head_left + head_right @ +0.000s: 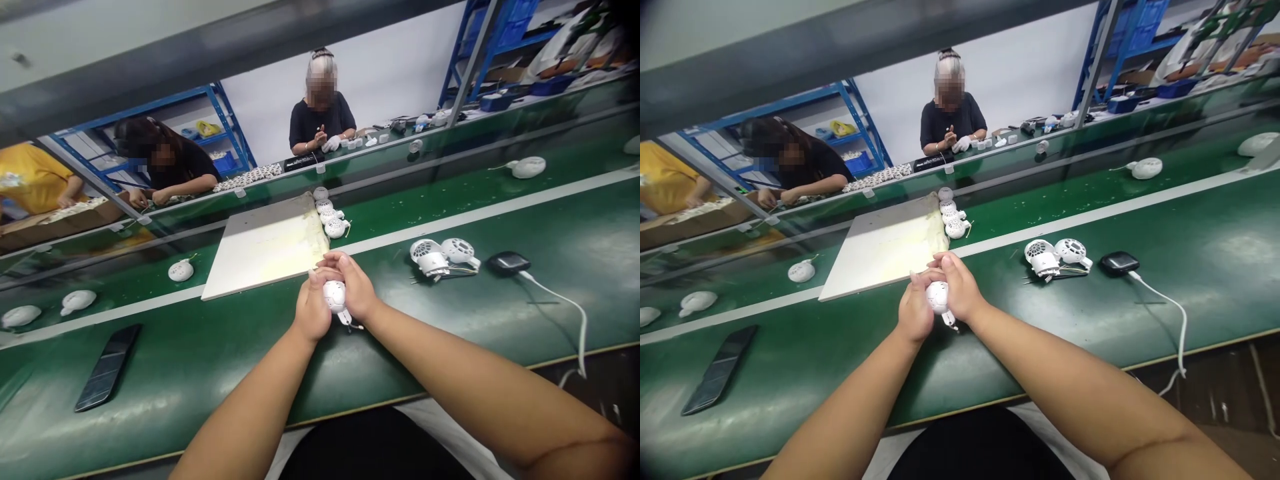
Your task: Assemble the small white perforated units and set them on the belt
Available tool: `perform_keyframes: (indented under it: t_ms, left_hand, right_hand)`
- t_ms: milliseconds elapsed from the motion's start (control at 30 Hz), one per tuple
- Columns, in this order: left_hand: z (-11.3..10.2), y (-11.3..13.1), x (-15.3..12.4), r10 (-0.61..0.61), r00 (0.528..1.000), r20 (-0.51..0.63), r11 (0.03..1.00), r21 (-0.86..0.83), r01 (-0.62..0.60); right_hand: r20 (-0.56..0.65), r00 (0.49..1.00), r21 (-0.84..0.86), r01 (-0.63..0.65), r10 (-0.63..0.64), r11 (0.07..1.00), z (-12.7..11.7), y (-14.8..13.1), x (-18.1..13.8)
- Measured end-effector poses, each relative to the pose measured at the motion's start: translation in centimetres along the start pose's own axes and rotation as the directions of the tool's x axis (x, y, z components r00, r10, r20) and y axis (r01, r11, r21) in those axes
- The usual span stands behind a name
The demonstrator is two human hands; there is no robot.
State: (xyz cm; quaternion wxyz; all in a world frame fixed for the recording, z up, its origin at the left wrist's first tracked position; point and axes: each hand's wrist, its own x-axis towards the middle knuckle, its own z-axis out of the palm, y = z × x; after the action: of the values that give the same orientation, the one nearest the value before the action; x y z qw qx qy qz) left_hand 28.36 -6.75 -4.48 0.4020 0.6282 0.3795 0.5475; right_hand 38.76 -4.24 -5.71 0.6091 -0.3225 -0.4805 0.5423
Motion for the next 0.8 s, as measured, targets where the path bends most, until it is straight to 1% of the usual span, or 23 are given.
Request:
perform_keyframes:
  t_ms: [100,233,300,367,433,467,533,567,600,633,700,733,767,800]
  left_hand:
    - [0.1,0.2,-0.1,0.013,0.999,-0.041,0.997,0.081,-0.009]
    - [-0.1,0.2,0.1,0.012,1.000,0.007,0.986,0.167,-0.013]
    - [-0.1,0.0,0.3,-0.006,0.999,0.034,0.986,0.166,0.001]
    - [-0.2,-0.3,0.7,-0.023,0.999,0.040,0.993,0.113,0.018]
    - [-0.4,-0.4,1.2,-0.054,0.999,0.000,0.998,0.018,0.054]
    - [-0.6,-0.4,1.4,-0.071,0.997,-0.029,0.997,-0.032,0.070]
    - [-1.2,-0.3,1.8,-0.099,0.994,-0.056,0.992,-0.089,0.094]
    - [-1.6,-0.1,1.9,-0.097,0.994,-0.052,0.993,-0.077,0.093]
    - [-2.1,0.0,1.9,-0.078,0.996,-0.050,0.996,-0.036,0.076]
    - [-2.6,0.1,1.8,-0.045,0.997,-0.059,0.998,0.034,0.047]
    - [-3.6,0.2,1.4,0.074,0.993,-0.088,0.967,0.249,-0.050]
    - [-4.0,0.3,1.1,0.140,0.987,-0.072,0.921,0.375,-0.104]
    - [-4.3,0.3,0.9,0.180,0.983,-0.023,0.854,0.500,-0.144]
    - [-4.4,0.4,0.6,0.173,0.984,0.047,0.771,0.615,-0.165]
  right_hand:
    - [0.001,1.000,-0.031,0.001,-0.001,1.000,0.1,0.4,-0.6]
    - [-0.026,1.000,-0.146,0.014,-0.018,0.989,0.0,1.4,-0.8]
    - [-0.037,0.999,-0.202,-0.012,0.005,0.979,-0.3,1.6,-0.6]
    - [-0.031,0.999,-0.245,-0.038,0.032,0.969,-0.7,1.4,0.0]
    - [0.023,0.998,-0.279,-0.047,0.055,0.959,-1.2,0.7,0.6]
    - [0.083,0.994,-0.282,-0.047,0.073,0.958,-1.4,0.2,0.9]
    - [0.227,0.965,-0.218,-0.084,0.135,0.972,-1.7,-0.6,1.3]
    - [0.286,0.940,-0.157,-0.145,0.186,0.977,-1.7,-0.8,1.4]
    - [0.317,0.917,-0.085,-0.227,0.243,0.970,-1.7,-1.0,1.4]
    - [0.314,0.901,-0.004,-0.314,0.299,0.949,-1.7,-1.0,1.4]
    - [0.234,0.887,0.171,-0.441,0.398,0.881,-1.4,-1.0,1.4]
    - [0.182,0.884,0.257,-0.466,0.431,0.847,-1.2,-0.8,1.4]
    - [0.135,0.882,0.334,-0.470,0.452,0.817,-0.9,-0.7,1.5]
    - [0.103,0.877,0.389,-0.469,0.469,0.793,-0.8,-0.5,1.5]
